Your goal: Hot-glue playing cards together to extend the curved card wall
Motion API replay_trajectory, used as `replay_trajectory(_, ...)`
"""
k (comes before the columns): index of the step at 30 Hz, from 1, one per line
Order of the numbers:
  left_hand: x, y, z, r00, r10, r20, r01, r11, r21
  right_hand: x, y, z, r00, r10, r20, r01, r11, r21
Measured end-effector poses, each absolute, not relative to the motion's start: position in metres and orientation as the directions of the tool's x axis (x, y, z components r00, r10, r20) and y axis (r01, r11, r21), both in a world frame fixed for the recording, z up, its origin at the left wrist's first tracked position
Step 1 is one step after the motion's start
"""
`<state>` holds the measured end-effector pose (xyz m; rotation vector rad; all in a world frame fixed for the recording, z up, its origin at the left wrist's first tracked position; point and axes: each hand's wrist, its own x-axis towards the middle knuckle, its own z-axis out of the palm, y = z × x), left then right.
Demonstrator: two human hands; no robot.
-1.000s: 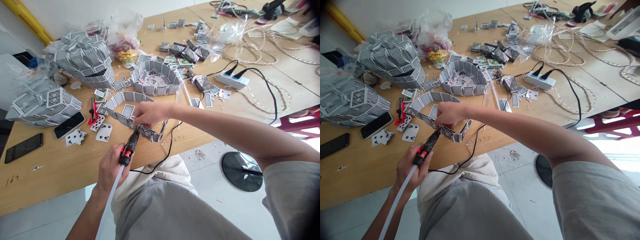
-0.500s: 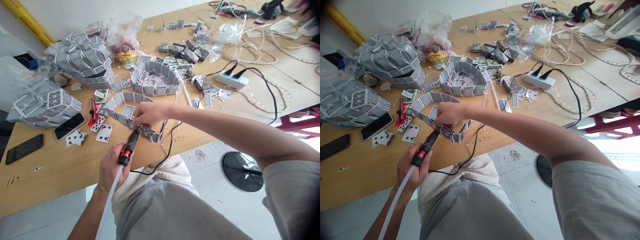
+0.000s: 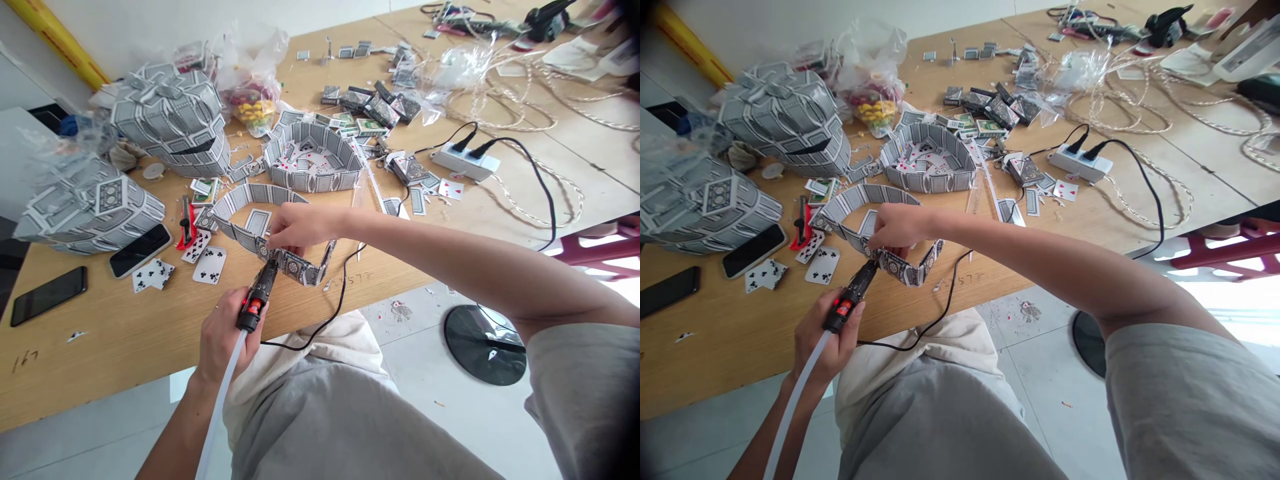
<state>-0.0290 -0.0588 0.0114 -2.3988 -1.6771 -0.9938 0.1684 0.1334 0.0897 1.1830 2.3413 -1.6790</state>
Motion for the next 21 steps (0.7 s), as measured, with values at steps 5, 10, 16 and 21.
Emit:
replay_trajectory(5, -0.0290, -0.0590, 0.0109, 0.211, 0.827, 0.521, 0.861, -0.410, 0.302, 0.1687, 0.1336, 0.0891, -0.715, 0.559, -0.421, 0.580, 0.136, -0.803)
replay_trajectory(10, -0.0296, -0.0596, 0.0073, 0.194, 0.842, 0.504, 0.876, -0.380, 0.297, 0.1696, 0.1346, 0.0889, -0.727, 0.551, -0.411, 0.562, 0.133, -0.816)
replay_trajectory(16, -0.0294, -0.0597, 0.0065, 0.204, 0.838, 0.505, 0.871, -0.391, 0.297, 0.1704, 0.1356, 0.0881, -0.729, 0.549, -0.409, 0.559, 0.133, -0.819)
replay_trajectory(21, -0.0284, -0.0604, 0.0063, 0.192, 0.844, 0.501, 0.878, -0.375, 0.296, 0.1712, 0.1349, 0.0893, -0.711, 0.571, -0.410, 0.577, 0.140, -0.805)
